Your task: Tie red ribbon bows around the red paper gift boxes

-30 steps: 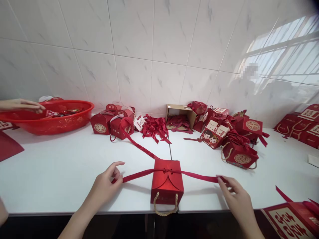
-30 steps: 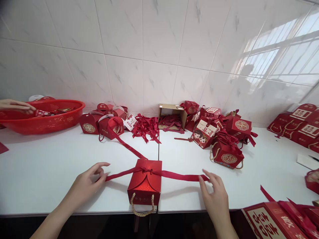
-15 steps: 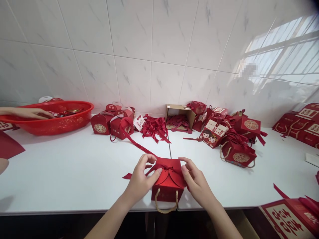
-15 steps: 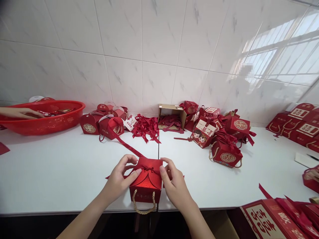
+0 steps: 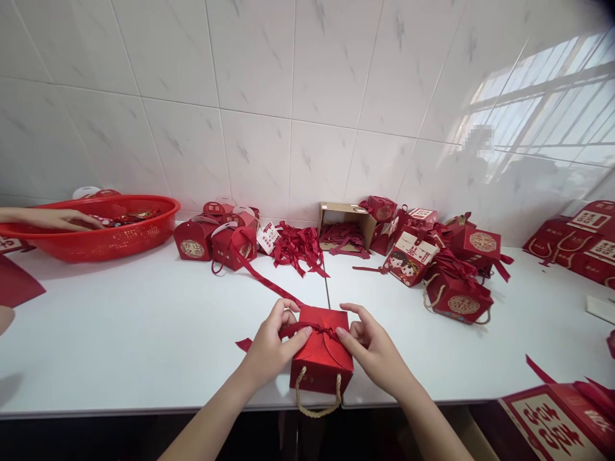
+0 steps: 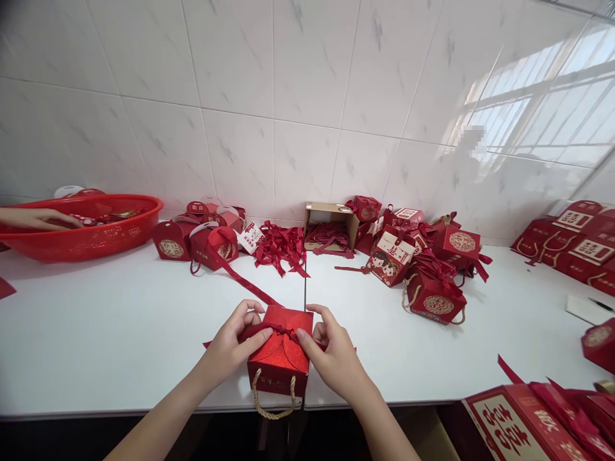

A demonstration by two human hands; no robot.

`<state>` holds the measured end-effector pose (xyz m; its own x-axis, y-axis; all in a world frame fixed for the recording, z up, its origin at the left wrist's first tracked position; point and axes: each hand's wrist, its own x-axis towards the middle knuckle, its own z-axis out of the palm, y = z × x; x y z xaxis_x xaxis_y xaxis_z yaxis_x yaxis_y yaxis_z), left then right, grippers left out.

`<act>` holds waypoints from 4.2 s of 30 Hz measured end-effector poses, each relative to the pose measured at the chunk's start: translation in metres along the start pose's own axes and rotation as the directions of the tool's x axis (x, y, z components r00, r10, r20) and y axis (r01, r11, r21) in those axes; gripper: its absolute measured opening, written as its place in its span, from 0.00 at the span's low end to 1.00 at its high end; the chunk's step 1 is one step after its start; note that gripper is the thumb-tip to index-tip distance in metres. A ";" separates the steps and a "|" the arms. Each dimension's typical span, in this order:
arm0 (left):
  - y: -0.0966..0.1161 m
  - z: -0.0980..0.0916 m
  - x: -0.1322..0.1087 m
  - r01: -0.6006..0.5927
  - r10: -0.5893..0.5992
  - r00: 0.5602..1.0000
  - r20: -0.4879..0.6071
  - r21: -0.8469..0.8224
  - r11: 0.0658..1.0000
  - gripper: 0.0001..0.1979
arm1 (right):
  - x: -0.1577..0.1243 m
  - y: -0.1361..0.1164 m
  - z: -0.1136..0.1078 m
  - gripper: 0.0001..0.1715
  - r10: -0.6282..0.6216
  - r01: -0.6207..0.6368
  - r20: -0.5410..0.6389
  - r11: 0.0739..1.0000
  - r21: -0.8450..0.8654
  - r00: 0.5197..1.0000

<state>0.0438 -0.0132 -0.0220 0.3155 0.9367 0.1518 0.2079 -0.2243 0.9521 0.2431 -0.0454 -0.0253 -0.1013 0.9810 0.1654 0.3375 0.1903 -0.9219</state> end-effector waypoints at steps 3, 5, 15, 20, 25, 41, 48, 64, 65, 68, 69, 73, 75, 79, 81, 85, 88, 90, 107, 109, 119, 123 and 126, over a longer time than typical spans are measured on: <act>0.001 -0.001 0.000 0.006 -0.005 0.999 -0.040 0.030 1.000 0.12 | 0.004 0.001 -0.004 0.26 0.005 -0.005 0.004 0.998 0.068 1.000; 0.002 -0.002 -0.001 0.010 -0.003 0.994 -0.107 0.062 0.998 0.14 | 0.005 0.003 -0.008 0.26 0.006 -0.006 0.004 0.995 0.101 1.000; 0.004 -0.008 -0.002 -0.013 0.028 0.997 -0.076 0.182 0.983 0.15 | 0.006 0.001 -0.028 0.21 0.069 -0.066 0.114 0.997 -0.038 0.991; 0.019 -0.009 -0.004 -0.144 0.194 0.972 -0.134 0.314 0.938 0.11 | -0.003 -0.009 -0.038 0.29 0.211 -0.220 0.175 0.975 0.032 0.962; 0.045 0.007 -0.009 -0.281 0.287 0.956 0.055 0.440 0.853 0.11 | -0.009 -0.022 -0.048 0.23 0.028 -0.088 0.234 0.964 0.251 0.972; 0.050 0.019 0.010 -0.286 0.491 0.853 -0.176 0.629 0.723 0.10 | -0.010 -0.039 -0.013 0.18 -0.034 0.028 -0.088 0.997 -0.070 0.996; 0.052 0.017 0.010 -0.283 0.533 0.823 -0.194 0.674 0.683 0.09 | 0.003 -0.037 0.012 0.13 -0.175 0.167 -0.087 0.981 -0.094 0.981; 0.055 -0.026 0.010 -0.185 0.170 0.983 0.075 0.391 0.902 0.23 | 0.005 -0.034 0.012 0.14 -0.095 0.091 -0.100 0.995 -0.048 0.990; 0.055 -0.023 0.010 -0.149 0.130 0.989 0.077 0.348 0.925 0.23 | 0.005 -0.035 0.012 0.14 -0.098 0.093 -0.101 0.994 -0.059 0.990; 0.052 -0.008 0.015 -0.106 0.086 0.992 0.088 0.245 0.964 0.17 | 0.006 -0.035 0.015 0.14 -0.109 0.098 -0.106 0.990 -0.103 0.988; 0.051 -0.003 0.017 -0.106 0.089 0.992 0.086 0.216 0.970 0.14 | 0.005 -0.034 0.015 0.14 -0.115 0.101 -0.109 0.988 -0.120 0.987; 0.046 0.010 0.023 -0.067 0.062 0.997 0.037 0.127 0.990 0.10 | 0.000 -0.030 0.008 0.13 -0.096 0.074 -0.102 0.976 -0.206 0.990; 0.045 0.011 0.024 -0.050 0.047 0.998 0.028 0.098 0.994 0.10 | -0.003 -0.030 0.000 0.13 -0.061 0.040 -0.078 0.969 -0.243 0.995; 0.045 0.011 0.025 -0.061 0.059 0.998 0.032 0.060 0.996 0.10 | -0.001 -0.034 -0.010 0.18 -0.084 0.068 -0.067 0.977 -0.201 0.994; 0.045 0.012 0.026 -0.063 0.061 0.997 0.040 0.047 0.997 0.10 | 0.005 -0.035 -0.008 0.17 -0.105 0.096 -0.067 0.987 -0.128 0.992; 0.046 0.011 0.027 -0.074 0.073 0.997 0.019 0.061 0.995 0.10 | 0.014 -0.031 0.004 0.12 -0.062 0.064 -0.054 0.998 0.020 0.997; 0.043 0.005 0.025 -0.130 0.131 0.991 -0.001 0.095 0.987 0.10 | 0.014 -0.026 0.009 0.11 -0.018 0.030 -0.105 0.993 0.112 0.994; 0.037 -0.002 0.023 -0.157 0.160 0.987 -0.016 0.121 0.980 0.11 | 0.012 -0.024 0.009 0.09 -0.008 0.025 -0.110 0.988 0.151 0.994; 0.011 -0.014 0.025 0.113 -0.120 0.969 0.214 0.044 0.993 0.19 | 0.006 -0.031 -0.002 0.11 -0.121 0.118 0.070 0.992 0.052 0.990; 0.016 -0.016 0.023 0.111 -0.109 0.973 0.204 -0.002 0.994 0.18 | 0.006 -0.031 0.003 0.12 -0.083 0.081 0.017 0.994 0.076 0.996; 0.059 -0.015 0.011 0.022 0.000 0.981 0.193 -0.114 0.993 0.16 | 0.009 -0.031 0.028 0.10 -0.118 0.051 -0.235 0.960 -0.274 0.965; 0.079 -0.009 0.015 -0.023 0.039 0.981 0.188 -0.087 0.996 0.15 | 0.009 -0.032 0.027 0.09 -0.175 0.103 -0.215 0.945 -0.309 0.961; 0.091 -0.005 0.020 -0.064 0.074 0.975 0.208 -0.054 0.996 0.17 | 0.007 -0.034 0.026 0.09 -0.201 0.134 -0.199 0.942 -0.307 0.959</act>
<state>0.0648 -0.0134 0.0690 0.5160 0.8409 0.1632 0.1373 -0.2693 0.9532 0.2069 -0.0459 -0.0023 0.0210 0.9102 0.4136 0.5916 0.3222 -0.7390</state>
